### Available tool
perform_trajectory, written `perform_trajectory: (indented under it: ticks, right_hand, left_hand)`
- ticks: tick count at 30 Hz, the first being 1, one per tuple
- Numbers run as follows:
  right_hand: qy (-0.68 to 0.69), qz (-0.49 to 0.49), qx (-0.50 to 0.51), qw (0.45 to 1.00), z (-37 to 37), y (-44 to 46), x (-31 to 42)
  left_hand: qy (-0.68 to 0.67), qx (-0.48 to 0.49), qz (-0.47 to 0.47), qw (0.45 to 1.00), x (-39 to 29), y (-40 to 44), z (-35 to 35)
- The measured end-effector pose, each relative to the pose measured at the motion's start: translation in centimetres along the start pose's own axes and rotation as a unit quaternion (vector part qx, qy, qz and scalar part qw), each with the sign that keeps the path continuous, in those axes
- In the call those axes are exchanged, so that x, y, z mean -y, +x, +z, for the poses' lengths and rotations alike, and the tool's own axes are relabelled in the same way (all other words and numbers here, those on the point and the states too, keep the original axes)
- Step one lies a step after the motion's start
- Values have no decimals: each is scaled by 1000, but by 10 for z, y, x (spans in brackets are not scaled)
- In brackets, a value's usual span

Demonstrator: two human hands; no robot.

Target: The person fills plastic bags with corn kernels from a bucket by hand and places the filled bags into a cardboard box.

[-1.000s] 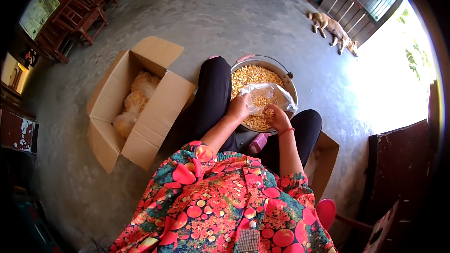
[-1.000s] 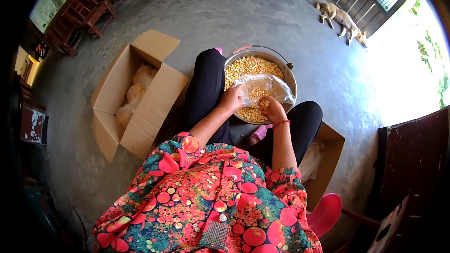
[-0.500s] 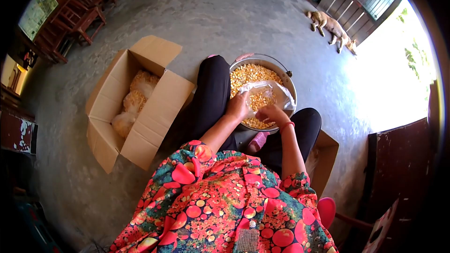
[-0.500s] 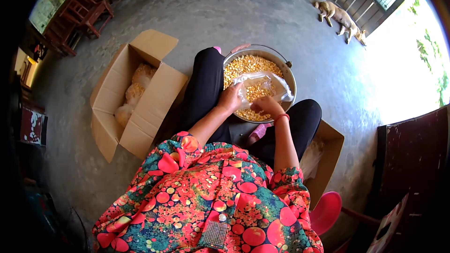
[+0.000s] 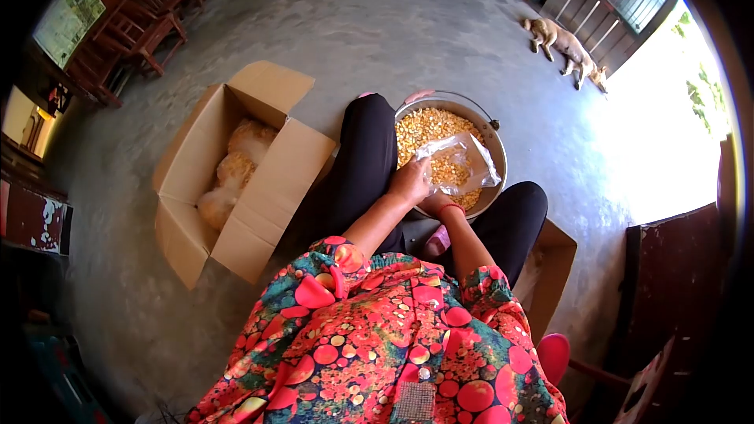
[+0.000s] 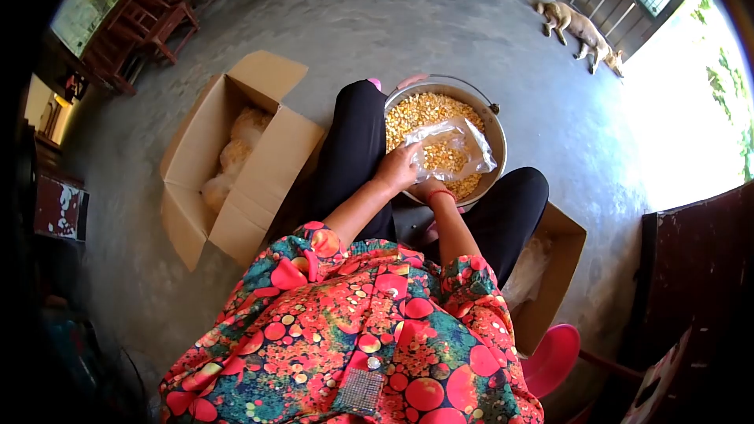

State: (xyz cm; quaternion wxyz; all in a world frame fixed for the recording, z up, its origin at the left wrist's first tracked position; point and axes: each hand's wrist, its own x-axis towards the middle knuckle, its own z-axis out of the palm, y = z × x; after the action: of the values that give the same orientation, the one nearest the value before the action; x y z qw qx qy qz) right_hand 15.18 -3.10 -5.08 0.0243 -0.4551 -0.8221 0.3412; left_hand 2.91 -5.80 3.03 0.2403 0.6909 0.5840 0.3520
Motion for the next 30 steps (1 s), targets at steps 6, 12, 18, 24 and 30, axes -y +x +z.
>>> perform_trajectory:
  ticks: [6,12,18,24,30]
  right_hand:
    - [135,157,66,976,-35,-17,22]
    - [-54,-302,-164,937,-35,-26,-34]
    - [717,132,-114,675,-81,-49,12]
    - [134,-164,-312,926,-91,-28,6]
    - [276,109,64,953,-97,-48,27]
  left_hand:
    - [-7,-4,-14,1000,2,1,1]
    - [-1,-1,-32,999,2,2,1]
    - [4,10,-36,999,0,3,0]
    - [17,27,-43,999,-4,0,-6]
    - [23,2,-24,999,1,2,0]
